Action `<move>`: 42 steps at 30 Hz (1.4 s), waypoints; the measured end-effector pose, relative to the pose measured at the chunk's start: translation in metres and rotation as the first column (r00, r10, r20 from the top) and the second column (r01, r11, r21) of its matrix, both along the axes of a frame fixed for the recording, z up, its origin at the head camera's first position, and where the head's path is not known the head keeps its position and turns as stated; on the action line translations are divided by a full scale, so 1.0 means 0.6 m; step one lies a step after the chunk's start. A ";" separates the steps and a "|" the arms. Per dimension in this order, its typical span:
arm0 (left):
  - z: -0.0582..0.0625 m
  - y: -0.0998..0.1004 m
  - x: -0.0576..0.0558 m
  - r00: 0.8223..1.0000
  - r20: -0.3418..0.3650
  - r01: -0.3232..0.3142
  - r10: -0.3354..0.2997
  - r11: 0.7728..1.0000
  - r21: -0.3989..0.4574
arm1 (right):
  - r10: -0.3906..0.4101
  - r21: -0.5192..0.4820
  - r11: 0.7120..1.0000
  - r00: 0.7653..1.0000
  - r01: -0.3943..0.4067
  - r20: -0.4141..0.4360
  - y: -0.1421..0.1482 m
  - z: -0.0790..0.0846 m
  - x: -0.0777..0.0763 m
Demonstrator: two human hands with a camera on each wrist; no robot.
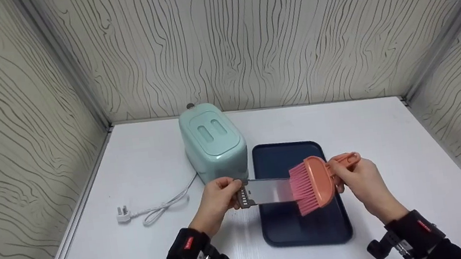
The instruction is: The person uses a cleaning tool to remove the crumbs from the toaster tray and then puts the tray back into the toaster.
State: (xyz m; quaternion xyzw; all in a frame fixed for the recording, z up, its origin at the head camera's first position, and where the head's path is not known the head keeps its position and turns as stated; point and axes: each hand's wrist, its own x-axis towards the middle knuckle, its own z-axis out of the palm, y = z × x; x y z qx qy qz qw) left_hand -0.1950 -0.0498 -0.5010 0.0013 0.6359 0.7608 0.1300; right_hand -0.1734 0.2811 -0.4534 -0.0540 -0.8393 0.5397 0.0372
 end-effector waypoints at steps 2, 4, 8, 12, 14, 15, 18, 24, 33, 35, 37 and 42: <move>0.000 0.000 -0.001 1.000 -0.002 -0.003 0.003 1.000 -0.001 | -0.009 0.003 1.000 1.000 0.009 0.001 0.003 -0.002 -0.001; 0.000 0.001 -0.001 1.000 -0.001 -0.006 0.006 1.000 -0.007 | -0.018 -0.001 1.000 1.000 0.018 0.003 0.005 -0.004 -0.003; 0.000 0.004 0.000 1.000 -0.002 -0.014 0.014 1.000 -0.027 | -0.031 0.000 1.000 0.999 0.031 0.006 0.008 -0.006 -0.004; 0.000 0.007 0.000 1.000 0.001 -0.023 0.023 0.999 -0.048 | -0.038 -0.002 0.999 0.999 0.038 0.000 0.012 -0.006 -0.003; 0.001 0.007 0.001 1.000 0.001 -0.029 0.029 0.998 -0.058 | -0.041 -0.008 0.999 0.999 0.041 -0.004 0.013 -0.004 -0.001; 0.000 0.008 0.001 0.999 -0.001 -0.032 0.032 0.998 -0.062 | -0.043 -0.009 0.999 0.999 0.043 -0.004 0.014 -0.003 0.000; 0.002 0.008 0.002 0.999 0.001 -0.041 0.042 0.997 -0.067 | -0.055 -0.013 0.998 0.998 0.055 -0.004 0.019 -0.002 0.002; 0.002 0.008 0.003 0.999 0.004 -0.049 0.049 0.997 -0.061 | -0.088 -0.021 0.996 0.996 0.087 -0.027 0.025 -0.003 0.002; 0.000 0.010 0.005 0.998 0.014 -0.057 0.057 0.997 -0.049 | -0.159 -0.289 0.947 0.986 0.140 -0.046 0.010 0.001 -0.006; -0.002 0.011 0.005 0.998 0.014 -0.059 0.060 0.997 -0.050 | -0.162 -0.358 0.924 0.986 0.136 -0.043 0.001 0.001 -0.009; -0.003 0.012 0.006 0.998 0.015 -0.063 0.064 0.996 -0.055 | -0.157 -0.406 0.905 0.987 0.125 -0.045 -0.009 0.000 -0.011; -0.003 0.014 0.006 0.998 0.014 -0.068 0.069 0.996 -0.061 | -0.159 -0.449 0.886 0.985 0.112 -0.068 -0.031 -0.008 -0.014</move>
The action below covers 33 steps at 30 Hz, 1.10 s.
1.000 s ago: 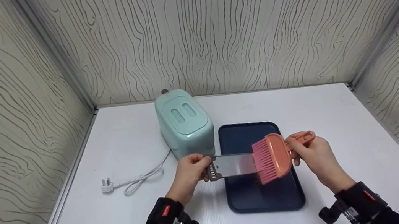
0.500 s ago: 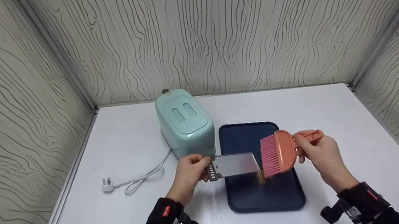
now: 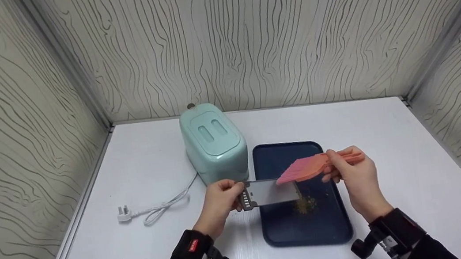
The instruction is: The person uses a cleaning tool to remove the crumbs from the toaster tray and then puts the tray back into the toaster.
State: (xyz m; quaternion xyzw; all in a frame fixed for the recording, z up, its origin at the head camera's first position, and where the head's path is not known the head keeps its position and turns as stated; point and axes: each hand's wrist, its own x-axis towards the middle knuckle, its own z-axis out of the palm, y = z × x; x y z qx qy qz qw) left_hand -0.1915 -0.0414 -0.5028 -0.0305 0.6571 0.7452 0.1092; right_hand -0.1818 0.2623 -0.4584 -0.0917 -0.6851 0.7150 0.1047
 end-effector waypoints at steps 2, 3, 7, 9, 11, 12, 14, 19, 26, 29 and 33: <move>0.000 0.000 -0.001 1.000 0.002 0.003 -0.003 1.000 0.004 | -0.003 -0.008 1.000 1.000 0.002 -0.006 -0.005 -0.005 -0.001; -0.001 0.001 -0.001 1.000 0.002 0.004 -0.004 1.000 0.007 | -0.001 -0.008 1.000 1.000 0.001 -0.005 -0.007 -0.007 -0.001; -0.003 -0.001 -0.002 1.000 0.000 0.001 -0.001 1.000 0.013 | 0.018 0.019 1.000 1.000 -0.018 0.015 -0.010 -0.017 -0.002; -0.004 -0.001 -0.002 1.000 -0.005 0.002 -0.002 1.000 0.012 | 0.022 0.026 0.999 0.999 -0.023 0.027 -0.009 -0.022 -0.002; -0.005 -0.001 -0.002 1.000 -0.018 0.009 -0.008 1.000 0.003 | 0.022 0.025 0.999 0.999 -0.023 0.035 -0.006 -0.025 -0.001; -0.004 -0.001 -0.002 1.000 -0.025 0.013 -0.013 1.000 -0.001 | 0.020 0.025 0.999 0.999 -0.021 0.039 -0.004 -0.026 -0.001; -0.003 -0.001 -0.001 0.999 -0.031 0.020 -0.020 1.000 -0.007 | 0.016 0.026 1.000 0.999 -0.017 0.046 -0.001 -0.028 0.000; -0.002 0.003 0.000 0.999 -0.036 0.015 -0.015 1.000 -0.020 | 0.012 0.036 0.999 0.998 -0.014 0.069 0.004 -0.028 0.001; -0.004 0.007 0.000 0.999 -0.041 -0.001 0.001 1.000 -0.002 | 0.000 0.045 0.999 0.996 -0.004 0.089 0.005 -0.024 0.005; -0.007 0.007 -0.002 0.999 -0.050 -0.003 0.003 1.000 0.002 | -0.002 0.054 0.999 0.996 -0.003 0.092 0.006 -0.023 0.008; -0.010 0.006 -0.006 0.999 -0.046 -0.010 0.010 1.000 0.004 | 0.004 0.064 0.998 0.994 -0.011 0.113 0.009 -0.023 0.012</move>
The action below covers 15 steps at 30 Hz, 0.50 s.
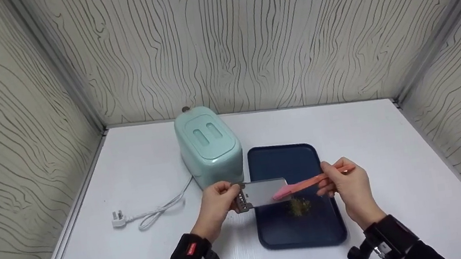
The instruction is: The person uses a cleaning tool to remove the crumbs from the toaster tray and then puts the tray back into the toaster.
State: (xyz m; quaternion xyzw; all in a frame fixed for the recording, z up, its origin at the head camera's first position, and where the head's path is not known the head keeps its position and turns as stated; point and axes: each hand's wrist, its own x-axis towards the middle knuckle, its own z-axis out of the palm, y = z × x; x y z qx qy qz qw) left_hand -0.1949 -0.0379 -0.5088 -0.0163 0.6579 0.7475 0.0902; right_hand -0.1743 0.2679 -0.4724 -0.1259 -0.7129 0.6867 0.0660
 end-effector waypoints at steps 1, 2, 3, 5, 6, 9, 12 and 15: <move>0.000 -0.001 0.000 1.000 0.003 -0.002 0.002 1.000 0.002 | 0.002 0.001 1.000 1.000 -0.002 0.005 0.000 -0.001 0.000; 0.001 -0.001 0.000 1.000 0.007 -0.004 0.004 1.000 0.006 | 0.003 0.004 1.000 1.000 -0.003 0.009 0.001 -0.001 0.001; 0.002 -0.001 0.000 1.000 0.010 -0.006 0.006 1.000 0.008 | 0.004 0.006 1.000 1.000 -0.004 0.014 0.002 -0.001 0.001; 0.002 -0.002 0.000 1.000 0.012 -0.007 0.006 1.000 0.016 | 0.003 0.013 1.000 1.000 -0.004 0.023 0.004 -0.002 0.002; 0.003 -0.002 0.000 1.000 0.015 -0.008 0.008 1.000 0.018 | 0.005 0.017 1.000 1.000 -0.005 0.030 0.005 -0.002 0.002; 0.001 -0.003 0.000 1.000 0.015 -0.012 0.012 1.000 0.022 | 0.009 0.026 1.000 0.999 -0.011 0.046 0.010 -0.001 0.004; -0.001 -0.003 0.000 1.000 0.011 -0.017 0.017 1.000 0.020 | 0.017 0.030 0.999 0.999 -0.018 0.049 0.015 -0.001 0.005; -0.001 -0.003 0.000 1.000 0.004 -0.018 0.018 1.000 0.014 | 0.016 0.040 0.999 0.999 -0.017 0.044 0.021 -0.001 0.006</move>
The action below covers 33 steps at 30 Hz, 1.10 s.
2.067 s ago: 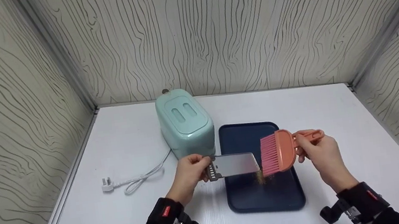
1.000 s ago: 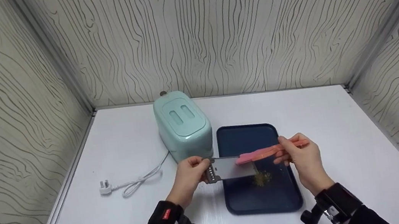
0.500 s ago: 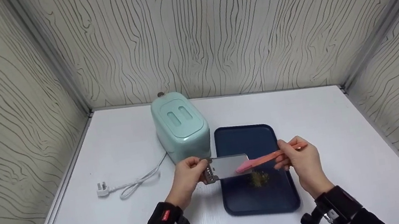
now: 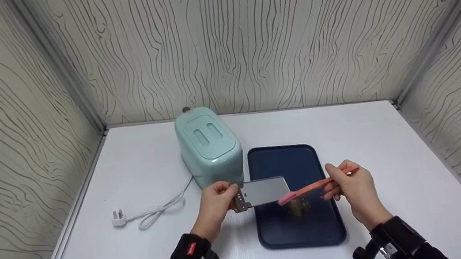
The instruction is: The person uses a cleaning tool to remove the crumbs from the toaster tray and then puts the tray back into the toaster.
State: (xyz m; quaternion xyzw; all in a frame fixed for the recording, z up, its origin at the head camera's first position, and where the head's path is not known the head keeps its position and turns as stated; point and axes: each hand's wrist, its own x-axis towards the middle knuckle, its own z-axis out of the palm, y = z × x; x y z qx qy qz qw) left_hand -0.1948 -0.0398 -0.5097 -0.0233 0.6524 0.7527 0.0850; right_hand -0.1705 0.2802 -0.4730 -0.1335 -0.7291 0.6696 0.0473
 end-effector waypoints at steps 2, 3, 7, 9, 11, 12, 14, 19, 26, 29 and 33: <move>-0.001 0.000 0.000 1.000 -0.001 -0.002 0.002 1.000 -0.005 | -0.003 0.004 1.000 1.000 0.003 0.001 0.004 -0.001 0.001; -0.001 0.000 0.001 1.000 0.000 -0.003 0.003 1.000 -0.006 | -0.006 0.005 1.000 1.000 0.006 0.003 0.006 -0.002 0.001; -0.001 0.001 0.003 1.000 0.003 -0.009 0.009 1.000 -0.017 | -0.015 0.015 1.000 1.000 0.015 0.013 0.014 -0.002 0.002; -0.001 0.001 0.003 1.000 0.001 -0.010 0.010 1.000 -0.014 | -0.020 0.028 0.999 1.000 0.020 0.016 0.019 -0.001 0.002; 0.000 0.002 0.004 1.000 0.004 -0.011 0.011 1.000 -0.009 | -0.022 0.044 0.999 0.999 0.021 0.023 0.024 0.002 0.002; 0.000 0.002 0.003 1.000 0.005 -0.010 0.010 1.000 -0.005 | -0.024 0.047 0.999 0.999 0.023 0.025 0.027 0.003 0.002; 0.002 0.002 0.004 1.000 0.006 -0.007 0.007 1.000 0.001 | -0.032 0.047 0.998 0.999 0.030 0.025 0.032 0.007 0.002; 0.004 0.004 0.003 1.000 0.004 -0.008 0.008 1.000 0.010 | -0.035 0.018 0.999 0.998 0.035 -0.045 0.035 0.020 -0.002; 0.002 0.007 0.008 1.000 0.018 0.009 -0.009 1.000 0.005 | 0.026 0.021 0.999 0.992 -0.024 -0.126 0.026 0.036 -0.003; 0.003 0.009 0.007 1.000 0.007 0.019 -0.019 1.000 0.007 | 0.044 0.003 0.999 0.985 -0.044 -0.169 0.017 0.045 -0.007; 0.004 0.010 0.009 1.000 0.013 0.025 -0.025 1.000 0.019 | 0.074 -0.038 0.996 0.976 -0.083 -0.203 -0.001 0.052 -0.010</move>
